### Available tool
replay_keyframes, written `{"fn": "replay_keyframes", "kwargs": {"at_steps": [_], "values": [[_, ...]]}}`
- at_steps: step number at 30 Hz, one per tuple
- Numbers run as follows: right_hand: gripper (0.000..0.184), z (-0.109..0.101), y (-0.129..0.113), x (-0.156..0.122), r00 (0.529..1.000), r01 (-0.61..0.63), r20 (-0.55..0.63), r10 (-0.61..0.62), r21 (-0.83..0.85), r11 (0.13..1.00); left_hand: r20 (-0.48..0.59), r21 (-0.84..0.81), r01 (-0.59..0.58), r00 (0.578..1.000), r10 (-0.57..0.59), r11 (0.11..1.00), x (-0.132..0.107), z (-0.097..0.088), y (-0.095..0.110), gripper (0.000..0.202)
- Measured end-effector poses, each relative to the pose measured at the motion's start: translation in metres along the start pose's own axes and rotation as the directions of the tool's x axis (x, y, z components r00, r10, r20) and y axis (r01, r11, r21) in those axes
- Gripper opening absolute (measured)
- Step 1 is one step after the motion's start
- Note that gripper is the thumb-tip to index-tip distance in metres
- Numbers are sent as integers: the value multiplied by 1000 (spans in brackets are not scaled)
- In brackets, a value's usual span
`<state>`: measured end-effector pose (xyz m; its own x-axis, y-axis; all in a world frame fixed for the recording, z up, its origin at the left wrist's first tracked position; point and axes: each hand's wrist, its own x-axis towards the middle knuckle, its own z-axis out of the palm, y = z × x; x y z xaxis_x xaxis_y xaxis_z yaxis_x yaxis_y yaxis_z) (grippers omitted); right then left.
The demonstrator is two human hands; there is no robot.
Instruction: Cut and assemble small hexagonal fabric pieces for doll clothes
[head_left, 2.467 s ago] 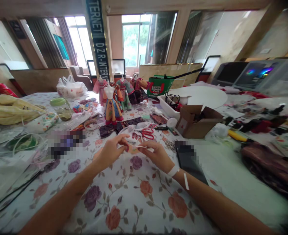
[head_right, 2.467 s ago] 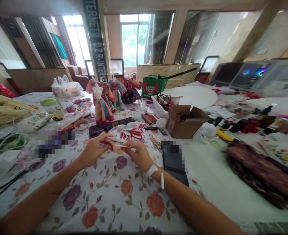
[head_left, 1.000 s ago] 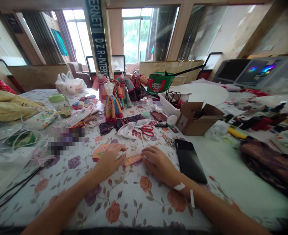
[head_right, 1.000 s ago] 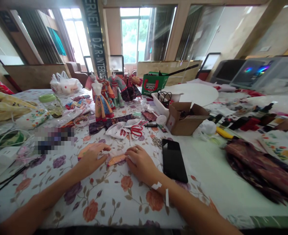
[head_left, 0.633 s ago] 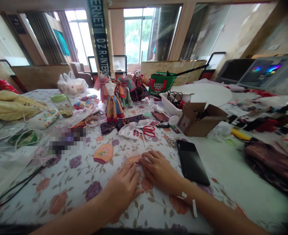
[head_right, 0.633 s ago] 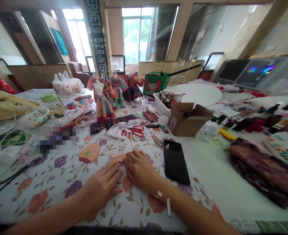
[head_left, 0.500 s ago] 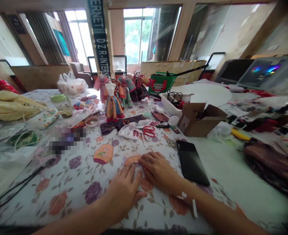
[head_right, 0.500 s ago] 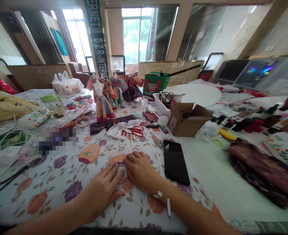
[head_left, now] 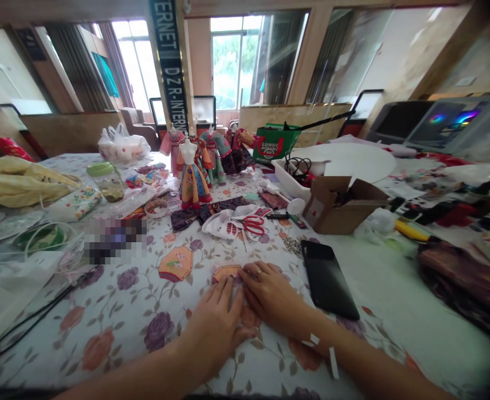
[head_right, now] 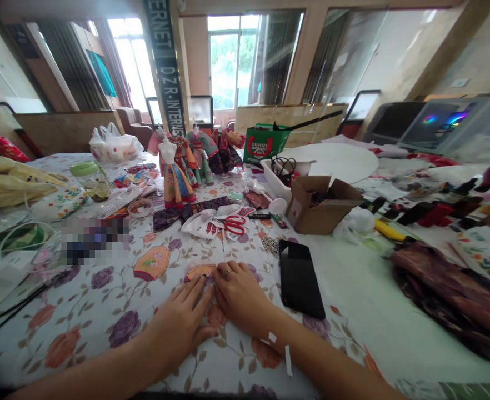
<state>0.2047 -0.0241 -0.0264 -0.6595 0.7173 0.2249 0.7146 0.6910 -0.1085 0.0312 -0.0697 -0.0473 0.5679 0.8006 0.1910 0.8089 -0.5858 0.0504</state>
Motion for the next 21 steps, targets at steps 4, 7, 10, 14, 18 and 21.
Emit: {"fn": "replay_keyframes", "kwargs": {"at_steps": [4, 7, 10, 14, 18, 21], "values": [[25, 1, 2, -1, 999, -39, -38, 39, 12, 999, -1, 4, 32, 999, -32, 999, 5, 3, 0, 74], [24, -1, 7, -2, 990, -89, -104, 93, 45, 995, 16, 29, -1, 1000, 1, 1000, 4, 0, -2, 71], [23, -3, 10, -4, 981, -63, -178, 79, 92, 994, 17, 42, -54, 998, 54, 998, 0, -4, -6, 67], [23, -4, 8, -6, 984, 56, -175, -29, 154, 986, 13, 12, -135, 991, 135, 991, -8, -4, -17, 62], [27, -2, 1, -5, 989, 129, -94, -116, 146, 981, -28, -24, -179, 984, 178, 984, -10, 3, -25, 63], [25, 0, -1, -3, 989, 141, -56, -135, 105, 984, -47, -41, -192, 981, 190, 981, -7, 5, -25, 67]]}}
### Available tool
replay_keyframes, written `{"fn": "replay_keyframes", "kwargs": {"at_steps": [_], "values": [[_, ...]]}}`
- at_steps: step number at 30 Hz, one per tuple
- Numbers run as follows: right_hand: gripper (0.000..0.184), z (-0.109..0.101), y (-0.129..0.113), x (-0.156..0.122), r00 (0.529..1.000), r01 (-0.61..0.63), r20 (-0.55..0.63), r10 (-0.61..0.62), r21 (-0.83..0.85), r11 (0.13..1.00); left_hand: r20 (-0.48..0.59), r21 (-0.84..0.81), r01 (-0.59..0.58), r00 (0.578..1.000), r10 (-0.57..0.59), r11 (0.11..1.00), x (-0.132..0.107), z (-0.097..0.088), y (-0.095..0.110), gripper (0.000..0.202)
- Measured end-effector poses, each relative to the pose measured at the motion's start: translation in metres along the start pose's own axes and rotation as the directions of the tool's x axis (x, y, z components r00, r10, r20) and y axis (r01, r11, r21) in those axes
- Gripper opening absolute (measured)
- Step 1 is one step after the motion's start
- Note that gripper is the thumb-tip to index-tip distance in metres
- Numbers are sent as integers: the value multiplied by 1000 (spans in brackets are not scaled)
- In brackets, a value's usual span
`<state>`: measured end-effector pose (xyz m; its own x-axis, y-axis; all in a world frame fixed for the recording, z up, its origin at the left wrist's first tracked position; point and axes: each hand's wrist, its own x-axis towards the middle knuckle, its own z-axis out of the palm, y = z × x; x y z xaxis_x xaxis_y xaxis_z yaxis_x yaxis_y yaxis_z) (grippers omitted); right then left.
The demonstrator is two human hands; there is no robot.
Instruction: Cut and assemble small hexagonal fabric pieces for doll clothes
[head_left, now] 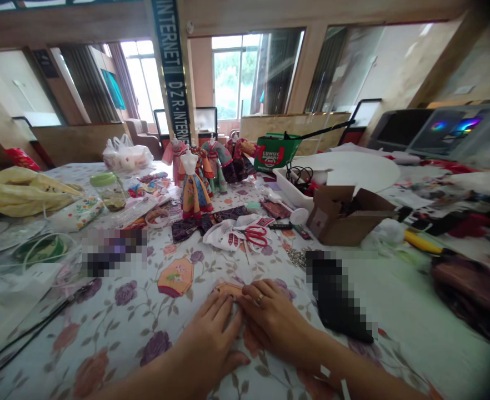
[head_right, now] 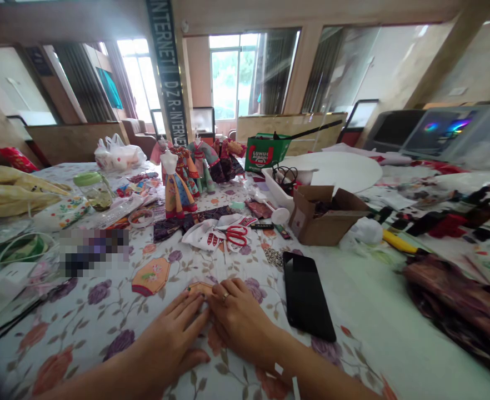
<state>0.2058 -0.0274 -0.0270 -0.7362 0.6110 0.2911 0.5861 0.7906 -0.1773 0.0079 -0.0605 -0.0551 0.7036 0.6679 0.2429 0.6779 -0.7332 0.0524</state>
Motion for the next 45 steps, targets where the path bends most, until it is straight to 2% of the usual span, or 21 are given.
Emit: {"fn": "replay_keyframes", "kwargs": {"at_steps": [7, 12, 17, 22, 27, 31, 37, 40, 45], "values": [[22, 5, 1, 0, 998, 63, 37, -60, -78, 995, 19, -36, 45, 999, -44, 998, 5, 1, 5, 64], [25, 3, 0, 2, 995, 29, 99, -25, -41, 999, 16, -77, 53, 999, -52, 996, 0, 0, 3, 64], [22, 6, 1, 2, 995, 43, 98, -36, -77, 996, 23, -79, 34, 999, -32, 996, -3, 0, 1, 63], [22, 5, 3, 0, 994, 30, 107, -23, -60, 998, 56, -158, 42, 998, -34, 987, -1, -13, -6, 61], [20, -6, 6, -5, 992, -21, 124, 27, -51, 998, 102, -248, 30, 995, -4, 968, -7, -27, -17, 59], [24, -14, 8, -10, 992, -27, 122, 33, -49, 998, 112, -209, 40, 994, -17, 977, -15, -27, -17, 66], [26, -12, 8, -14, 994, -29, 100, 37, -79, 996, 149, -166, 50, 988, -25, 985, -18, -26, -16, 70], [28, -12, 8, -16, 993, -40, 105, 46, -60, 997, 166, -168, 61, 986, -33, 984, -19, -28, -16, 70], [31, -9, 9, -20, 997, -47, 58, 49, -28, 998, 133, -122, 98, 988, -81, 988, -25, -27, -13, 64]]}}
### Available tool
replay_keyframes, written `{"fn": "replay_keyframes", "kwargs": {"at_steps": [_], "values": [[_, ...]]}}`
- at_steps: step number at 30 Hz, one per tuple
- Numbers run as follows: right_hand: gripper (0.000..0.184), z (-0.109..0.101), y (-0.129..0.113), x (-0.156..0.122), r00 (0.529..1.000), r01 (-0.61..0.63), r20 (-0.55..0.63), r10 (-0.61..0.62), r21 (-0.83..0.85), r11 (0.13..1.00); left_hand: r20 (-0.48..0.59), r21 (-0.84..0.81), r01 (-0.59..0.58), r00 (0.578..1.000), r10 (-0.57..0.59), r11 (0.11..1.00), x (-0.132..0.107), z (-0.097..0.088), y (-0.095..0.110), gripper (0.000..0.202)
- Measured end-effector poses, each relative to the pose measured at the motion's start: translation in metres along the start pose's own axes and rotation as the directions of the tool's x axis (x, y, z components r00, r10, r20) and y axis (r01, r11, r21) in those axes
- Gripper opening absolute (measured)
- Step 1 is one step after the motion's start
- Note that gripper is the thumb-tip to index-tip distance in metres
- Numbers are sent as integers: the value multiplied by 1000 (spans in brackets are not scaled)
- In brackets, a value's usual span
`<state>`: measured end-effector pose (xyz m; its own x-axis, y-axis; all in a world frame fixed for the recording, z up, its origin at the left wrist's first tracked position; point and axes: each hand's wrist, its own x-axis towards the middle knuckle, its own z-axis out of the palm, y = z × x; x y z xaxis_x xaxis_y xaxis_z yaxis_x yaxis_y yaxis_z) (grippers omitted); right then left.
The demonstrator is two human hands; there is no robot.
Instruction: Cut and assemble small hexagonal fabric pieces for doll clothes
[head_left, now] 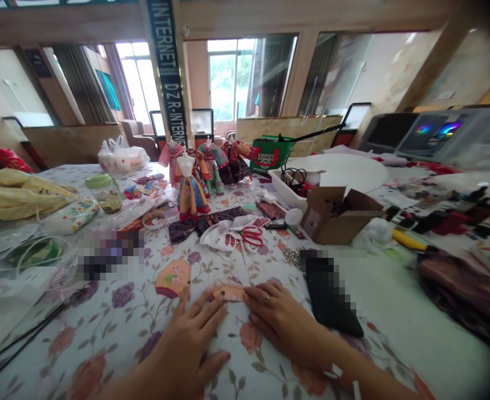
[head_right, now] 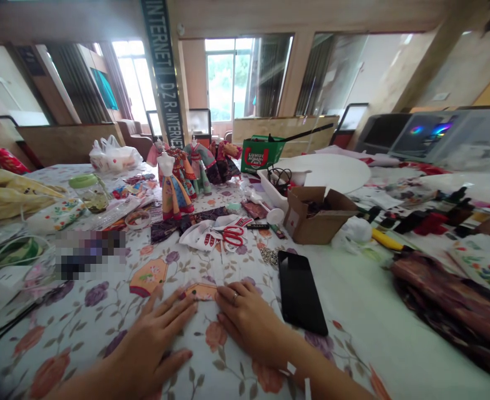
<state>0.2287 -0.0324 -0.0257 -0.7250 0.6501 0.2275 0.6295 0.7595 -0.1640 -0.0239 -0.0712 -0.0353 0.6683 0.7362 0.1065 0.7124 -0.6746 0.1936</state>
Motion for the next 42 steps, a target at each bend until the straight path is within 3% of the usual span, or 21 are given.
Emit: {"fn": "replay_keyframes", "kwargs": {"at_steps": [10, 17, 24, 28, 30, 32, 35, 36, 39, 42], "values": [[43, 1, -4, -2, 1000, -12, -7, 12, -29, 1000, -15, 44, 16, 1000, -15, 999, -2, -1, 6, 60], [36, -4, -6, -1, 998, -55, 23, 55, 12, 998, -55, 56, 28, 998, -25, 998, -4, 0, 6, 60], [44, 8, -2, -5, 998, -51, -40, 50, -13, 999, -101, 99, 16, 995, -6, 995, -7, 0, 8, 59], [41, 10, -1, -5, 997, -54, -57, 53, -18, 998, -206, 175, 32, 978, 5, 984, -8, 4, 8, 52], [43, 11, 0, -4, 996, -54, -69, 52, -18, 998, -324, 248, 45, 945, 39, 968, -3, 1, -6, 44], [47, 11, 1, -3, 995, -55, -88, 52, -33, 998, -481, 303, 118, 876, 45, 946, 8, -9, -33, 34], [52, 11, 1, 1, 994, -52, -103, 45, -72, 996, -612, 208, 435, 757, -230, 876, 26, -37, -93, 33], [52, 11, 1, 2, 994, -49, -98, 41, -77, 996, -602, 178, 512, 732, -319, 840, 31, -46, -114, 34], [49, 9, 0, 3, 995, -67, -75, 64, -38, 997, -529, 161, 583, 732, -429, 796, 44, -65, -166, 32], [45, 8, 1, 0, 991, -100, -83, 104, 59, 993, -467, 165, 605, 743, -479, 779, 52, -65, -199, 31]]}}
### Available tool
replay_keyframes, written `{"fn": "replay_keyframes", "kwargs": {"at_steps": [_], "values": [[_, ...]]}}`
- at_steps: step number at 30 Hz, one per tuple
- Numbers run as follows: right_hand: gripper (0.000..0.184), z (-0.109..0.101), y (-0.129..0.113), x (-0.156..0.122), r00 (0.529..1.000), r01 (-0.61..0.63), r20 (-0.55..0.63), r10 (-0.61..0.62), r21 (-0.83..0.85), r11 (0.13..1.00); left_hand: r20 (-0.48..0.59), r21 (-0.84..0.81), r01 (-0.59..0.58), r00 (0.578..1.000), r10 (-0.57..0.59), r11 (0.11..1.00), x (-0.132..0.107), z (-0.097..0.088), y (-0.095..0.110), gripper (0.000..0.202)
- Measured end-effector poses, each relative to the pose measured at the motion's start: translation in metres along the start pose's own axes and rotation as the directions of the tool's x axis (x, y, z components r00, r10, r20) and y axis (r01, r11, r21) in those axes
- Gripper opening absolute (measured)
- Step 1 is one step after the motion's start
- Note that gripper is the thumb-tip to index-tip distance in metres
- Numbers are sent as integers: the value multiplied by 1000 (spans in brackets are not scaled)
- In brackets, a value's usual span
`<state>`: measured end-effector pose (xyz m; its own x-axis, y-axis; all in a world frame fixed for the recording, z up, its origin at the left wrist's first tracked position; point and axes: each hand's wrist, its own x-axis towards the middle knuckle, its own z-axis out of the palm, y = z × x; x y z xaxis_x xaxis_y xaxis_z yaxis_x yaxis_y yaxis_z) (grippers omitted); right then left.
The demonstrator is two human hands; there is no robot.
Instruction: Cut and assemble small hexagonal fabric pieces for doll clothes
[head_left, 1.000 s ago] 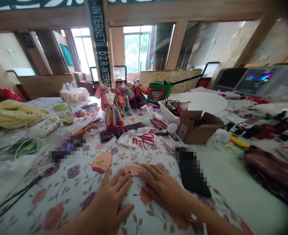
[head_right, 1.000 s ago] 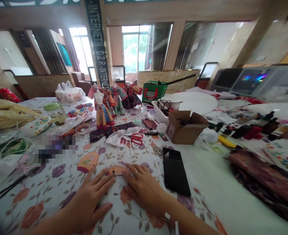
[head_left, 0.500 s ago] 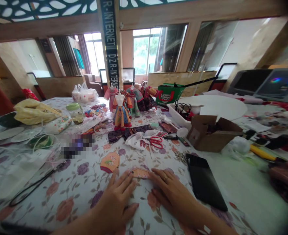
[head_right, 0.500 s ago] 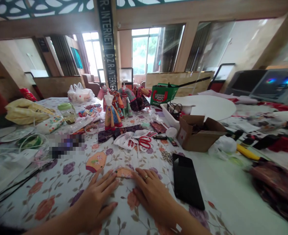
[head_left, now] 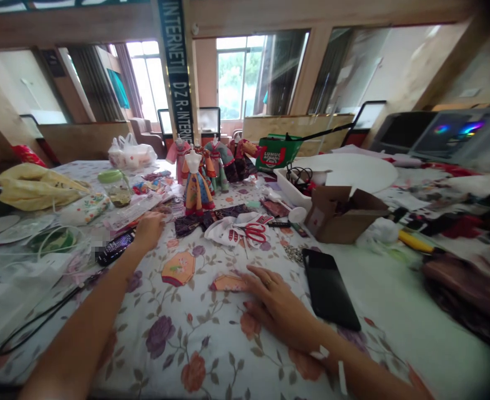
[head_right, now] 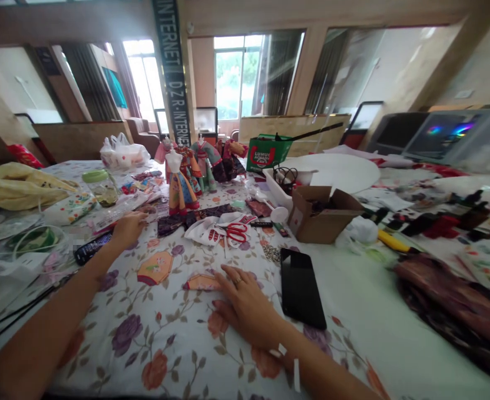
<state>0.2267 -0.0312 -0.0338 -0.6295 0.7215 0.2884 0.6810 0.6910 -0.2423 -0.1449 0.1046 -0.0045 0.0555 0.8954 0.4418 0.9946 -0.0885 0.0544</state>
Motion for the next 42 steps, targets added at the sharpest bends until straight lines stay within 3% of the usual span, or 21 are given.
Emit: {"fn": "replay_keyframes", "kwargs": {"at_steps": [4, 7, 11, 13, 16, 18, 19, 20, 22, 24, 26, 28, 33, 37, 42], "values": [[37, -4, 8, 10, 985, -110, -99, 144, 289, 951, 73, 30, 26, 997, -28, 999, 7, 19, -9, 31], [26, -12, 13, 33, 920, -229, -130, 369, 586, 777, 92, 35, 24, 995, -27, 999, 7, 24, -10, 31], [23, -15, 11, 72, 850, -302, 14, 527, 832, 466, 71, 6, 25, 997, -25, 1000, 8, 22, -11, 29], [23, -10, 8, 86, 846, -321, 42, 532, 836, 445, 35, -21, 22, 999, -21, 1000, 8, 17, -9, 29], [21, 2, 6, 100, 843, -348, 43, 537, 803, 483, -63, -74, -5, 998, 0, 997, 4, 4, 9, 32], [20, 7, 6, 105, 847, -361, 25, 531, 760, 540, -144, -126, -45, 989, 27, 991, -4, -10, 37, 32], [19, 9, 6, 107, 850, -366, 8, 527, 730, 577, -220, -232, -110, 974, 58, 966, -10, -18, 56, 29], [18, 9, 6, 108, 852, -370, -12, 523, 693, 618, -276, -336, -186, 957, 92, 923, -19, -26, 78, 25], [15, 5, 5, 110, 862, -375, -54, 504, 601, 706, -276, -505, -348, 932, 234, 790, -39, -43, 122, 20], [13, -2, 4, 108, 884, -366, -80, 460, 492, 790, -249, -594, -485, 870, 426, 642, -60, -56, 160, 16], [15, -11, 2, 105, 905, -356, -90, 417, 378, 855, -266, -617, -551, 818, 510, 562, -76, -64, 184, 13], [16, -18, 0, 102, 910, -364, -102, 403, 273, 891, -284, -606, -577, 800, 528, 548, -85, -68, 195, 14], [17, -24, -5, 101, 910, -391, -102, 401, 107, 914, -276, -641, -575, 791, 547, 509, -85, -69, 196, 15], [18, -24, -6, 102, 918, -383, -77, 388, 72, 921, -289, -658, -566, 799, 527, 497, -85, -72, 200, 12], [18, -25, -6, 104, 897, -420, -100, 430, 106, 901, -318, -642, -537, 836, 448, 548, -90, -73, 206, 12]]}}
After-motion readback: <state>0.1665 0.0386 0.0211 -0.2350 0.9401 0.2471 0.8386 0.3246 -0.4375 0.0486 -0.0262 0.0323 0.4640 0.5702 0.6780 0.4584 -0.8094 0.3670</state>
